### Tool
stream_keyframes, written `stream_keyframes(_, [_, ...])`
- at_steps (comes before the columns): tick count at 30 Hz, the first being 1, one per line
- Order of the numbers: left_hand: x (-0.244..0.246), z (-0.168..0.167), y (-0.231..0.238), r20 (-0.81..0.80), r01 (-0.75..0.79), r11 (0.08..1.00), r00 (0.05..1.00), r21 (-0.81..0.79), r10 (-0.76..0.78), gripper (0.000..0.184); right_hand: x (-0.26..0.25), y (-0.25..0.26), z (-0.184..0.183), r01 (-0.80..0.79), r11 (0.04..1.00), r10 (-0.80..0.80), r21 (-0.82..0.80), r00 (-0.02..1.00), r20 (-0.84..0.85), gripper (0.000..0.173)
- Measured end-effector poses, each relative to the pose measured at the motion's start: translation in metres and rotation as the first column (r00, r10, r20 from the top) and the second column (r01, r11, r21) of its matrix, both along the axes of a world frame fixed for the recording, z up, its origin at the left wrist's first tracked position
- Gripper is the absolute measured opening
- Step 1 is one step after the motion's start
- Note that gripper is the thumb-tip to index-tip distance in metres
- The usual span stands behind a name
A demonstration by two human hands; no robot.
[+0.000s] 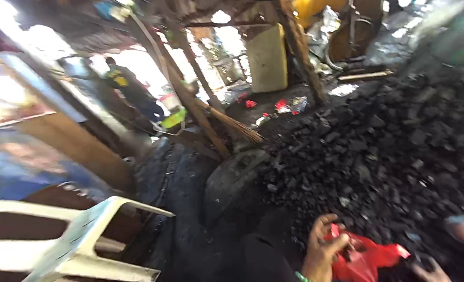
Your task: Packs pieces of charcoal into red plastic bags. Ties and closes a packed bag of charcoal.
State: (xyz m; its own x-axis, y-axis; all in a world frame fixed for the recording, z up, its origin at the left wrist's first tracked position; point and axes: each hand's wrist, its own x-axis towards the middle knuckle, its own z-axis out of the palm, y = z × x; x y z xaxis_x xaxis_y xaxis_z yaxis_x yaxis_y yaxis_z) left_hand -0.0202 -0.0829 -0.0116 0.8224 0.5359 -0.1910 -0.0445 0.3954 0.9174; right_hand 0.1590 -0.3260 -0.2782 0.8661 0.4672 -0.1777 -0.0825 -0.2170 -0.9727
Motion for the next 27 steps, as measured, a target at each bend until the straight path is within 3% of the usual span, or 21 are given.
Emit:
stream_keyframes(2, [0.001,-0.011,-0.002,-0.104,0.019,1.0,0.994,-0.007,-0.02,0.052,0.003,0.02,0.052,0.222,0.938,-0.138,0.267,0.943,-0.301,0.061])
stream_keyframes(4, [0.0,-0.023,-0.005,-0.15,0.036,0.999,0.988,-0.034,-0.041,0.054,0.001,0.042,0.113,0.366,0.804,-0.108,0.468,0.865,-0.49,0.032])
stream_keyframes(5, [-0.001,-0.026,-0.006,-0.165,0.036,0.999,0.985,-0.036,-0.042,0.056,0.0,0.05,0.137,0.402,0.735,-0.066,0.547,0.844,-0.532,0.026])
stream_keyframes(7, [-0.002,-0.027,-0.006,-0.174,0.035,0.999,0.984,-0.03,-0.04,0.057,-0.01,0.065,0.169,0.382,0.651,0.036,0.656,0.848,-0.529,0.038])
stream_keyframes(9, [-0.002,-0.03,-0.005,-0.18,0.021,0.999,0.983,-0.028,-0.026,0.057,-0.023,0.08,0.178,0.155,0.722,0.193,0.674,0.891,-0.412,0.065])
stream_keyframes(11, [-0.002,-0.031,-0.003,-0.176,0.014,0.999,0.984,-0.033,-0.02,0.057,-0.035,0.098,0.171,-0.217,0.834,0.372,0.507,0.899,-0.229,0.069])
stream_keyframes(13, [-0.003,-0.032,-0.002,-0.173,0.021,0.999,0.985,-0.036,-0.027,0.056,-0.048,0.121,0.163,-0.522,0.85,0.526,0.067,0.848,-0.072,0.062])
stream_keyframes(15, [-0.005,-0.034,-0.003,-0.184,0.035,0.999,0.982,-0.026,-0.039,0.055,-0.064,0.141,0.154,-0.63,0.666,0.695,-0.399,0.719,0.025,0.056])
stream_keyframes(17, [-0.007,-0.036,-0.003,-0.208,0.05,0.999,0.977,-0.019,-0.053,0.054,-0.081,0.149,0.152,-0.625,0.421,0.823,-0.657,0.567,-0.013,0.049])
stream_keyframes(19, [-0.011,-0.036,0.0,-0.216,0.052,0.998,0.975,-0.025,-0.057,0.051,-0.087,0.15,0.157,-0.647,0.255,0.876,-0.718,0.47,-0.113,0.051])
stream_keyframes(21, [-0.014,-0.038,0.004,-0.198,0.041,0.999,0.979,-0.031,-0.046,0.048,-0.079,0.143,0.155,-0.658,0.269,0.885,-0.703,0.456,-0.088,0.045])
stream_keyframes(24, [-0.018,-0.038,0.014,-0.23,0.106,0.99,0.97,0.092,-0.082,0.043,-0.06,0.12,0.176,-0.595,0.33,0.857,-0.732,0.515,-0.032,0.055])
stream_keyframes(25, [-0.018,-0.039,0.02,-0.31,0.182,0.958,0.945,0.223,-0.108,0.042,-0.054,0.111,0.188,-0.566,0.295,0.861,-0.77,0.506,-0.043,0.059])
stream_keyframes(27, [-0.015,-0.036,0.032,-0.603,0.469,0.755,0.788,0.458,-0.124,0.052,-0.047,0.096,0.212,-0.525,0.187,0.892,-0.831,0.446,-0.081,0.058])
